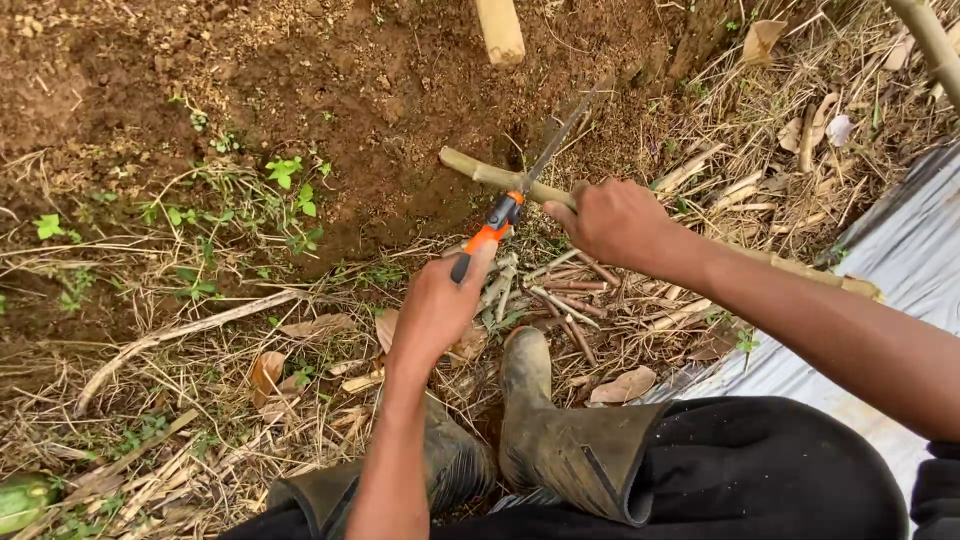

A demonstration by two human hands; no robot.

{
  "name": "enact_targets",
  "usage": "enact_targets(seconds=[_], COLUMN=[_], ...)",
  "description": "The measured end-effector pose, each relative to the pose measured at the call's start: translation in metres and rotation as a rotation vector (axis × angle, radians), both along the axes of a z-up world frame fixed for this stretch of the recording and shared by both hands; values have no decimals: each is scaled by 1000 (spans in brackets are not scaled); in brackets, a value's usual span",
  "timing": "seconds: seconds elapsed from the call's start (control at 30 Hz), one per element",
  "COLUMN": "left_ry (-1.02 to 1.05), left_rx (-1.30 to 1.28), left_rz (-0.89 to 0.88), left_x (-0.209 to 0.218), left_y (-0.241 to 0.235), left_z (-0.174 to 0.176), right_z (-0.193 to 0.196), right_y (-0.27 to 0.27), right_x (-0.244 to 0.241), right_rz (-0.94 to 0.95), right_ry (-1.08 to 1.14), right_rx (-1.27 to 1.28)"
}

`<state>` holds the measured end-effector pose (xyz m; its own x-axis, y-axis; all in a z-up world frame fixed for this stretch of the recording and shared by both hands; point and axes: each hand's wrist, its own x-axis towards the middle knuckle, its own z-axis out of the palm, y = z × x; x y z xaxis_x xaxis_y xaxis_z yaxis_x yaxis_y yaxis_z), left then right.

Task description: Sawing a thin branch into smaller segments using a hand saw

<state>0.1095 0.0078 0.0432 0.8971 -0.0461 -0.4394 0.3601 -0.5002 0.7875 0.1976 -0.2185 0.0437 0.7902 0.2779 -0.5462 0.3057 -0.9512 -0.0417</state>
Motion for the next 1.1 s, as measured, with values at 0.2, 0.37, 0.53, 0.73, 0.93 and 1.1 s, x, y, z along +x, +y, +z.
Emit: enact_targets(seconds=[0.2,0.37,0.53,0.73,0.93,1.1], left_ry=[109,75,-20,-2,-36,-23], left_rx=[-114,-175,-205,-86,35,26], left_rz=[-22,17,61,191,198,256], left_x=[25,17,-6,-13,-22,-25], left_y=[4,3,-13,-39,-63,-73], left_z=[13,-10,-40,-2,-10,-46], right_z=[14,36,19,17,8,12], right_y=[-1,12,10,3,-11,-19], right_x=[21,30,16,6,3,3], right_rz=[-52,-2,9,-18,-115,-161], right_ry=[98,64,-1,-78,-33,4], right_rx=[-37,-107,-142,-41,77,175])
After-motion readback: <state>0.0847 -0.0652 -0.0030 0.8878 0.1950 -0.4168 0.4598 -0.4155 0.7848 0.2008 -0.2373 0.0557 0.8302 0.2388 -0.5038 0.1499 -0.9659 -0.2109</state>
